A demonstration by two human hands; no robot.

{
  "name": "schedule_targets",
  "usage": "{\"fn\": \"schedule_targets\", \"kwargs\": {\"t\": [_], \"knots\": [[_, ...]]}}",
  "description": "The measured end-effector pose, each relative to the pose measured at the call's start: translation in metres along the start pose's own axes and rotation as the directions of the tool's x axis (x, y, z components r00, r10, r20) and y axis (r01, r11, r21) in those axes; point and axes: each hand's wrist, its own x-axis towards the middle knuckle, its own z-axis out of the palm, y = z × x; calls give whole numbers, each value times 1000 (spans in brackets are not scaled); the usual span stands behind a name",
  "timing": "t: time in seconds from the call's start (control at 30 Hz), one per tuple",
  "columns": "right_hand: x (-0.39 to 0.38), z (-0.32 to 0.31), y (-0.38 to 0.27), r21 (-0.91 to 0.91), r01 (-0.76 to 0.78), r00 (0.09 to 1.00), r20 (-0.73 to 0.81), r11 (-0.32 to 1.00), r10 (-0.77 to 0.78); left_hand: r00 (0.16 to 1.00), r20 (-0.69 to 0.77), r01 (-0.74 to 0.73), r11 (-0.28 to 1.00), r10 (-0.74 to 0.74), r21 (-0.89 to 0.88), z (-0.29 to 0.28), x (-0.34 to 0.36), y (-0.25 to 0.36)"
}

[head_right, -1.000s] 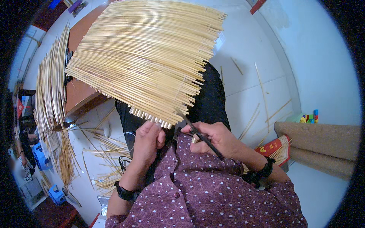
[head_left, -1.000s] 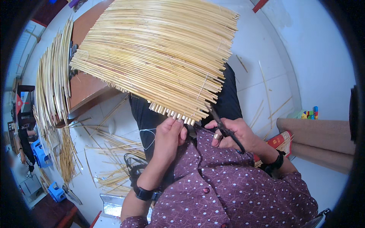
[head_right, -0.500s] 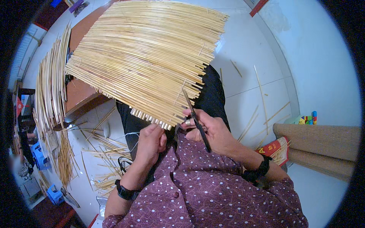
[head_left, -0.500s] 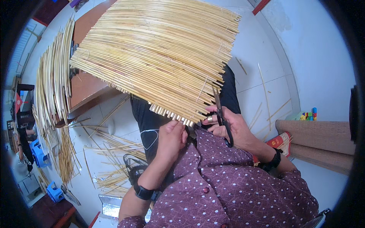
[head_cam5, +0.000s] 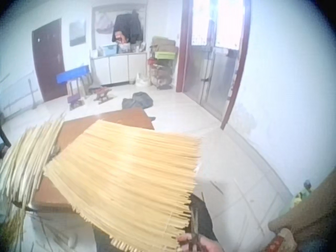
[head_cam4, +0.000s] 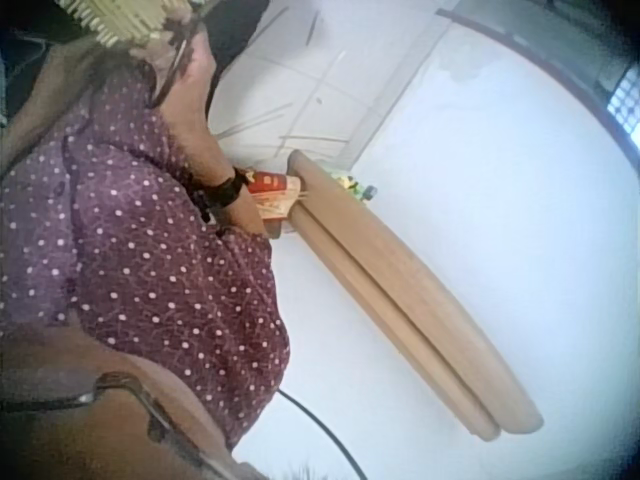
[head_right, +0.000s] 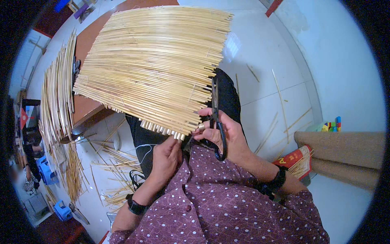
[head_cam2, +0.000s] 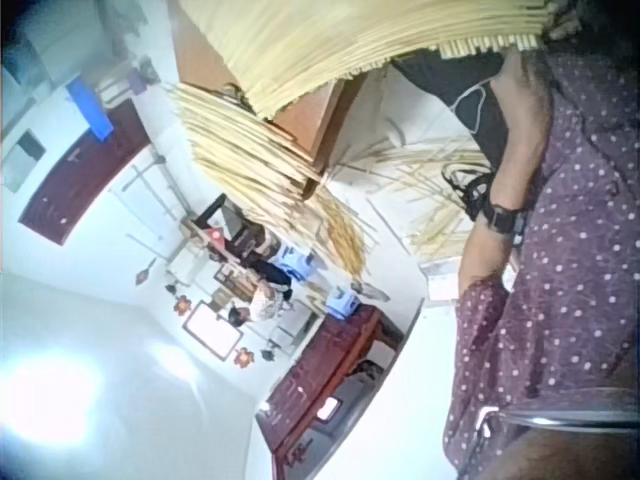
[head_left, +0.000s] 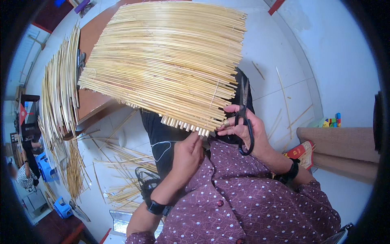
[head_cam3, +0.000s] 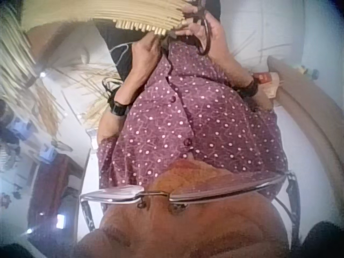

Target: Tying and weaving thin bamboo sticks together with thread to create a mat, then trimming the excess thread with scissors.

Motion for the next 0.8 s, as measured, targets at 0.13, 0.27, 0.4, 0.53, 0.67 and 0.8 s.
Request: {"fn": "schedule_targets", "kwargs": {"t": [0.13, 0.27, 0.4, 0.53, 0.67, 0.8], "knots": [[0, 6, -12, -3, 70, 998, 8, 998, -70, 933, 260, 334, 868, -249, -368, -27, -11, 13], [6, 2, -19, 37, 110, 994, 14, 993, -111, 948, 192, 310, 872, -254, -378, -47, -12, 13], [6, 0, -21, 45, 92, 995, 43, 995, -94, 959, 83, -271, 794, 271, 544, -75, -10, 37], [6, 2, -24, 45, 88, 994, 57, 995, -91, 949, -134, -178, 836, 285, 520, -79, -15, 25], [7, 5, -26, 29, 87, 993, 77, 996, -89, 979, -175, -89, 991, 106, 105, -69, -2, 20], [8, 6, -20, 46, 92, 993, 74, 995, -95, 934, 195, 346, 619, -301, -705, -31, 15, 31]]}}
